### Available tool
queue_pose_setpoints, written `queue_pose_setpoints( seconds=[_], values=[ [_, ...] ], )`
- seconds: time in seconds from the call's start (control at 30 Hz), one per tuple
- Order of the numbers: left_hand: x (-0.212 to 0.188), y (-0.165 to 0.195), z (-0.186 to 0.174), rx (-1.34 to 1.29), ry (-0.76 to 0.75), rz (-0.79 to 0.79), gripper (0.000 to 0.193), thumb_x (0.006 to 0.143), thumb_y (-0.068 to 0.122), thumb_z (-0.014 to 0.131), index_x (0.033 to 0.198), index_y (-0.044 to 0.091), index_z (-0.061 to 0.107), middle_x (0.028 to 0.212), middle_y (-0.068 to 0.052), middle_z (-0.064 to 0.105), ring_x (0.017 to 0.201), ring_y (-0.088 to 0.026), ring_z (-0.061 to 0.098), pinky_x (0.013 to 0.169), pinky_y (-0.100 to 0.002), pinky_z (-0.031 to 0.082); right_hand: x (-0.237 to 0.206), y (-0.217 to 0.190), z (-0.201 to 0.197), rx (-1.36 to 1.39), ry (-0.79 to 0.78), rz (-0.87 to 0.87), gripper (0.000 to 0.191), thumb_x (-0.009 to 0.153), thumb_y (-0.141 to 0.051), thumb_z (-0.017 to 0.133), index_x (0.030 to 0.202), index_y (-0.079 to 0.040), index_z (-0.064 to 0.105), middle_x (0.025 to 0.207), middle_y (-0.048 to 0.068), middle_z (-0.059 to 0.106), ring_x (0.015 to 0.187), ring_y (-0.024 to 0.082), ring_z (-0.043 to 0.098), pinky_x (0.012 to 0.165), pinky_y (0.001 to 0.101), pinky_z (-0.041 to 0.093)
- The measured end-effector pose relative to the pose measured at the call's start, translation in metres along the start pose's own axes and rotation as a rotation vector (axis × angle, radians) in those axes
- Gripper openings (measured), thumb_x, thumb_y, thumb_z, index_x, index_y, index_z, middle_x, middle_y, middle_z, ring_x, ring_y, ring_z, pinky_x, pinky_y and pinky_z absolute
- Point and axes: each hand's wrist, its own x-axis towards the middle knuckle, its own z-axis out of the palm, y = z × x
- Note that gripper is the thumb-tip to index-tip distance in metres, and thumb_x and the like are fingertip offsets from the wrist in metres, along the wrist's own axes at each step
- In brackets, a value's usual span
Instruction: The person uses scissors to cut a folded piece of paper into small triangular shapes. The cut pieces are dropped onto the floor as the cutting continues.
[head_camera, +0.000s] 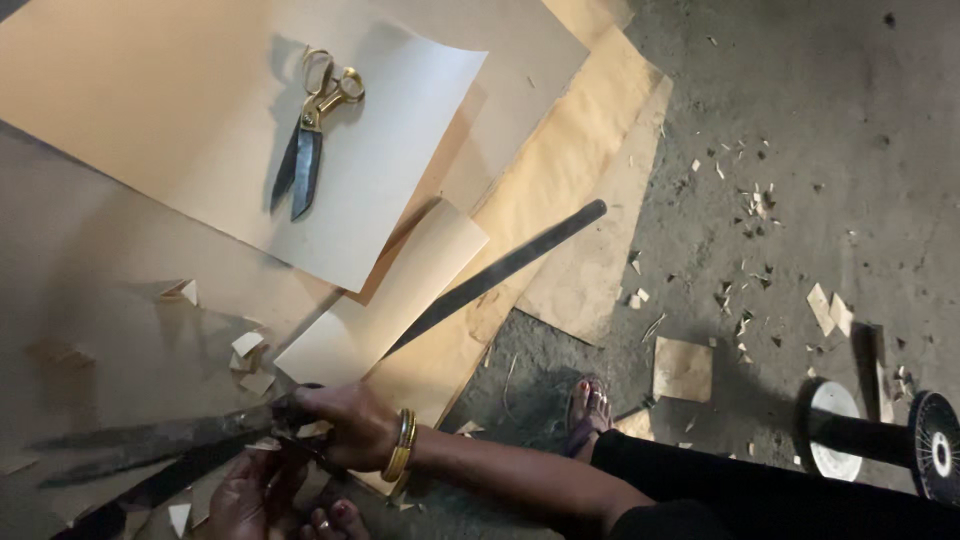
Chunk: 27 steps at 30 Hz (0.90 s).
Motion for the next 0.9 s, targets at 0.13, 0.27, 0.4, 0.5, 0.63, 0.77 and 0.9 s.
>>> queue_pose_setpoints(
  seconds=[0.13,0.27,0.4,0.5,0.63,0.77,0.9],
  values=[
    [-0.004,-0.006,-0.030,-0.007,0.035,-0.173,0.047,0.090,0.037,0.059,0.130,0.012,0.061,0.112,-0.008,0.068,0.096,-0.021,0.063,0.079,-0.037,0.053,-0.001,-0.001,-0.010,-0.007,-0.124,-0.077,0.036,0.083,-0.003,0.074,0.116,-0.010,0.062,0.096,0.008,0.069,0.091,0.028,0.072,0.077,0.0355,0.058],
    [-0.023,-0.006,-0.040,-0.077,0.037,-0.352,0.045,0.090,0.044,0.058,0.124,0.016,0.065,0.101,-0.006,0.071,0.085,-0.021,0.064,0.071,-0.038,0.054,-0.006,-0.009,-0.013,-0.072,-0.148,-0.113,0.029,0.085,-0.008,0.078,0.110,-0.009,0.062,0.093,0.010,0.068,0.087,0.030,0.070,0.073,0.0397,0.055],
    [-0.016,-0.013,-0.047,-0.087,0.043,-0.408,0.037,0.091,0.036,0.059,0.123,0.017,0.067,0.091,-0.004,0.070,0.078,-0.019,0.064,0.067,-0.038,0.054,-0.007,-0.007,-0.014,-0.036,-0.111,-0.150,0.030,0.083,-0.007,0.075,0.110,-0.008,0.061,0.096,0.010,0.068,0.090,0.031,0.070,0.075,0.0394,0.055],
    [-0.005,-0.008,-0.051,0.009,-0.022,-0.202,0.027,0.096,0.020,0.063,0.121,0.007,0.064,0.094,-0.007,0.070,0.081,-0.017,0.065,0.070,-0.033,0.054,-0.005,-0.005,-0.007,-0.022,-0.084,-0.062,0.032,0.080,-0.005,0.076,0.107,-0.007,0.060,0.094,0.011,0.068,0.091,0.031,0.071,0.076,0.0390,0.056],
    [-0.014,0.019,-0.042,-0.008,-0.205,-0.105,0.024,0.098,0.019,0.067,0.119,0.007,0.067,0.088,-0.005,0.071,0.067,-0.011,0.057,0.053,-0.023,0.044,-0.003,-0.002,0.003,0.109,0.003,0.040,0.027,0.087,-0.004,0.080,0.107,-0.008,0.062,0.095,0.010,0.070,0.095,0.027,0.074,0.080,0.0357,0.059],
    [-0.042,0.062,-0.010,0.205,0.090,0.099,0.028,0.103,0.020,0.066,0.124,0.002,0.064,0.091,-0.008,0.064,0.076,-0.020,0.061,0.069,-0.036,0.054,-0.006,0.019,0.016,0.124,0.100,0.131,0.045,0.076,-0.009,0.086,0.115,-0.004,0.063,0.105,0.012,0.071,0.096,0.026,0.073,0.083,0.0355,0.060],
    [-0.042,0.109,0.007,-0.299,-0.519,0.736,0.034,0.104,-0.009,0.071,0.137,-0.001,0.065,0.100,0.000,0.060,0.089,-0.014,0.060,0.076,-0.030,0.053,-0.023,0.051,0.041,-0.038,0.035,0.124,0.056,0.073,-0.021,0.091,0.118,-0.001,0.065,0.105,0.013,0.071,0.095,0.023,0.067,0.082,0.0389,0.056]
  ],
)
